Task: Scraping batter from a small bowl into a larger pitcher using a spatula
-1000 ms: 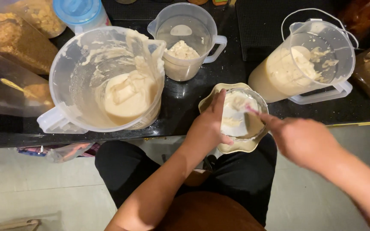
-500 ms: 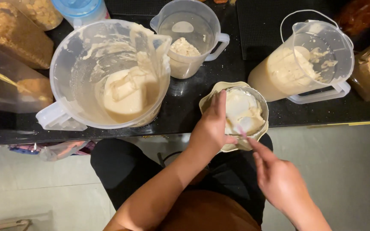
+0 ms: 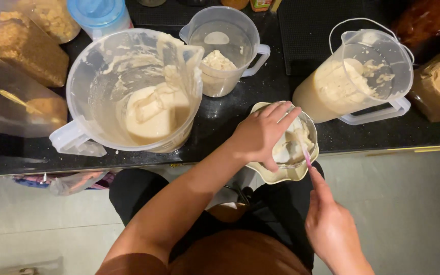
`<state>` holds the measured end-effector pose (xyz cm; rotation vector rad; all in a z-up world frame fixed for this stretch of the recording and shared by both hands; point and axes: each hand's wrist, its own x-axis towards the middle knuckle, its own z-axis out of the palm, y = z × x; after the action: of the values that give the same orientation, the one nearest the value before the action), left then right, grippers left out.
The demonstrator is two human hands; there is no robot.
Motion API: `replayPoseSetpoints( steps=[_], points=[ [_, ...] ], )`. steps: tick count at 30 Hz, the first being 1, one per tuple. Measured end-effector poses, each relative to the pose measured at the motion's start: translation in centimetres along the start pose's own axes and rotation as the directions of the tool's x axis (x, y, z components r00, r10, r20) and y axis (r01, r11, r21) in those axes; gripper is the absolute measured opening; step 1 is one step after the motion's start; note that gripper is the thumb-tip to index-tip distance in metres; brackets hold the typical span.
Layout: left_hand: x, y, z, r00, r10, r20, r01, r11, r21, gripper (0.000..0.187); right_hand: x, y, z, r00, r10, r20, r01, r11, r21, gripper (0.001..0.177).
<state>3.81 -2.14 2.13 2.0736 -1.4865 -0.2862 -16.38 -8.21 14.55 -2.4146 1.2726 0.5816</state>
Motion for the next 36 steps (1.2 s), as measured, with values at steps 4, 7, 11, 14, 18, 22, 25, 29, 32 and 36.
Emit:
replayPoseSetpoints(
  steps=[4,7,11,14,18,22,25,29,32,36],
  points=[
    [0.3,1.7,0.5,0.994,-0.047,-0.102,0.070,0.971,0.230,0.155,0.9,0.6,1.0,1.000,-0.020,0.009,0.019,0.999,0.035,0.062],
    [-0.2,3.2,1.5,0.984,-0.152,-0.094,0.173,0.941,0.292,0.158,2.5,3.1,3.1,0.982,-0.160,-0.102,0.163,0.986,0.026,0.063],
    [-1.1,5.8,4.5,0.881,-0.357,-0.309,0.451,0.830,0.328,0.172,2.5,2.9,2.4,0.981,-0.166,-0.096,0.172,0.983,0.057,0.065],
    [-1.1,7.0,4.1,0.767,-0.359,-0.531,0.550,0.795,0.256,0.156,3.2,3.2,2.6,0.982,-0.157,-0.105,0.164,0.984,0.064,0.066],
    [-2.2,6.2,5.1,0.804,-0.351,-0.481,0.492,0.847,0.203,0.162,5.0,2.5,2.4,0.965,-0.228,-0.127,0.241,0.965,0.099,0.066],
    [-3.2,4.8,4.3,0.858,-0.335,-0.389,0.364,0.932,0.000,0.154,6.8,1.8,2.8,0.963,-0.263,-0.063,0.263,0.965,-0.016,0.068],
    [-3.4,4.7,4.1,0.838,-0.291,-0.462,0.302,0.952,-0.051,0.137,6.4,1.2,1.5,0.923,-0.381,0.048,0.383,0.924,-0.025,0.067],
    [-3.7,4.6,4.0,0.813,-0.306,-0.495,0.338,0.941,-0.027,0.136,7.8,3.1,2.1,0.855,-0.505,-0.119,0.503,0.863,-0.053,0.057],
    [-3.8,4.3,3.1,0.746,-0.262,-0.612,0.357,0.934,0.035,0.134,10.0,2.6,3.3,0.853,-0.494,-0.169,0.455,0.862,-0.226,0.053],
    [-4.2,3.3,2.7,0.735,-0.262,-0.626,0.344,0.939,0.011,0.124,7.0,-0.9,0.2,0.830,-0.558,0.017,0.558,0.827,-0.066,0.038]
  ],
)
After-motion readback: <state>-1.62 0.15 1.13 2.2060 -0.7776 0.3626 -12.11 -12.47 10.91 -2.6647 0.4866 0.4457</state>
